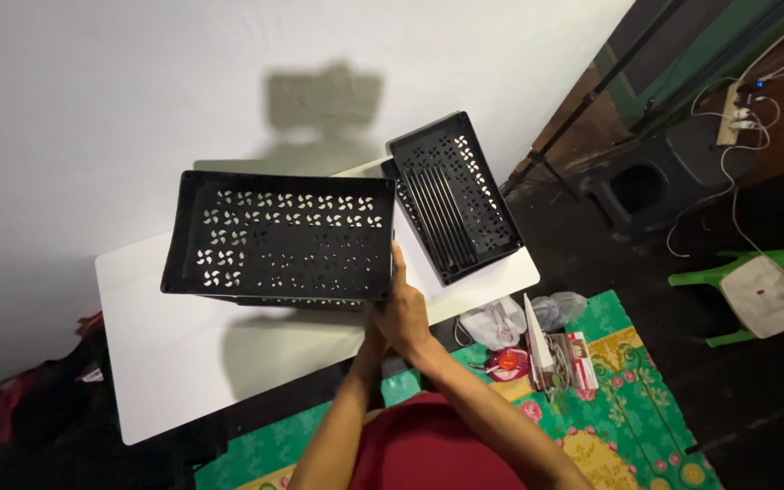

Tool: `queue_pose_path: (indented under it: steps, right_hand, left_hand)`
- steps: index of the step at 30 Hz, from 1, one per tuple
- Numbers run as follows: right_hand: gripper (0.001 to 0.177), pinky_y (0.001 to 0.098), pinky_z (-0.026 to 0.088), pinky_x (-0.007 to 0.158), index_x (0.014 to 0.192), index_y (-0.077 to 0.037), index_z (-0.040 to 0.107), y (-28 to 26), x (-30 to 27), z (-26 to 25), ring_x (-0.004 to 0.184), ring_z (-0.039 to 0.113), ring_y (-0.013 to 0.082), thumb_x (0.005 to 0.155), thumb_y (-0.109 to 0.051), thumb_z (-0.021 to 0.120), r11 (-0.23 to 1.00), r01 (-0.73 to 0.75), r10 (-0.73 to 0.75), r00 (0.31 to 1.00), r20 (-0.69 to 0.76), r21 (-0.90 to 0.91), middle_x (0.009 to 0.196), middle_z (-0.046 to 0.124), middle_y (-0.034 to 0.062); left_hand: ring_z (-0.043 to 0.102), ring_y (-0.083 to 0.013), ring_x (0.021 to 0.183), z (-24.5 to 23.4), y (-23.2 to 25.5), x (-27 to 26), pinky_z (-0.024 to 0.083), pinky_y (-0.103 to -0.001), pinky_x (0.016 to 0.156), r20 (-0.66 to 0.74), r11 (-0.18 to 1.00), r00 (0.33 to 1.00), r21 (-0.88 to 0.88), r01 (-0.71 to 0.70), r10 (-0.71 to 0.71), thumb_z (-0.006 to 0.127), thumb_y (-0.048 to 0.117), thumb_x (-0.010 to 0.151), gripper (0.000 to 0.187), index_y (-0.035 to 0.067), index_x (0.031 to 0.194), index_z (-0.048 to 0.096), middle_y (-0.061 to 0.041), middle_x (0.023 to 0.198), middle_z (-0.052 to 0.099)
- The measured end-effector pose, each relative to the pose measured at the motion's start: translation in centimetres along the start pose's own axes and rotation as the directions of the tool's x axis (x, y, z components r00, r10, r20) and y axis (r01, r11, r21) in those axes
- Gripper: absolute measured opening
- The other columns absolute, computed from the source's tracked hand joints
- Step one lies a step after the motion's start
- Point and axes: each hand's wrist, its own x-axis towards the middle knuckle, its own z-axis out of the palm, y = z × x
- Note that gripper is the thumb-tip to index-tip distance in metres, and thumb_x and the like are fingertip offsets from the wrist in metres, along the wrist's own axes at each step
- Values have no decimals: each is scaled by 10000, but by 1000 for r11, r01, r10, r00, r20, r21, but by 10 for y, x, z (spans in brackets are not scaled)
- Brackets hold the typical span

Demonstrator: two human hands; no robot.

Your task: The person assembles two black plastic trays with perforated surfaces on a white table. They insert thin black rods into the tray slots, lift and reposition the trays, and continue inserting rods into both trays. The person handles the trays and rods by hand throughout the process.

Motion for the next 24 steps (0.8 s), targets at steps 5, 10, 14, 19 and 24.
queue_pose_path:
  steps: [5, 10, 14, 19, 24]
  right_hand:
    - [1099, 480, 564, 640, 1595, -17, 121, -3, 4, 1, 744, 717, 447, 742, -78, 812, 999, -43, 43, 999, 13, -2, 825, 730, 231]
    - [1060, 493, 563, 661, 1600, -29, 136, -2, 4, -2, 762, 717, 452, 770, -68, 794, 998, -61, 62, 997, 43, -6, 838, 734, 232]
    - [1046, 488, 560, 639, 1600, -28, 131, -1, 9, -1, 742, 717, 440, 791, -88, 791, 997, -71, 70, 997, 37, 7, 822, 728, 216]
    - [1064, 474, 558, 638, 1593, -60, 184, -6, 7, -3, 734, 726, 406, 725, -102, 797, 984, -163, 168, 984, 61, -72, 820, 742, 180]
    - [1123, 479, 557, 706, 1570, -28, 171, -5, 14, -7, 849, 699, 426, 685, -137, 854, 997, -53, 56, 997, 54, -48, 933, 724, 216]
  left_hand:
    - [491, -223, 1363, 4, -17, -5, 359, -372, 1152, 8, 347, 949, 930, -123, 316, 441, 262, 1092, 485, -14, 1490, 413, -123, 1462, 525]
    - [545, -269, 1286, 0, 0, 0, 414, -387, 1104, -79, 884, 995, 467, -17, 61, 478, 325, 1068, 529, -19, 1468, 444, -153, 1404, 568]
    - [522, -261, 1318, 0, 2, -4, 392, -378, 1127, -26, 833, 995, 550, -62, 91, 466, 320, 1087, 534, -15, 1498, 410, -141, 1437, 550]
    - [422, -234, 1414, 8, -23, 0, 309, -341, 1183, 77, 33, 970, 996, -87, 230, 405, 277, 1099, 557, -13, 1560, 292, -115, 1538, 443]
    - [484, -239, 1377, 5, 0, 10, 347, -368, 1178, -64, 980, 994, 184, -75, 88, 406, 291, 1094, 519, -26, 1505, 381, -134, 1486, 512]
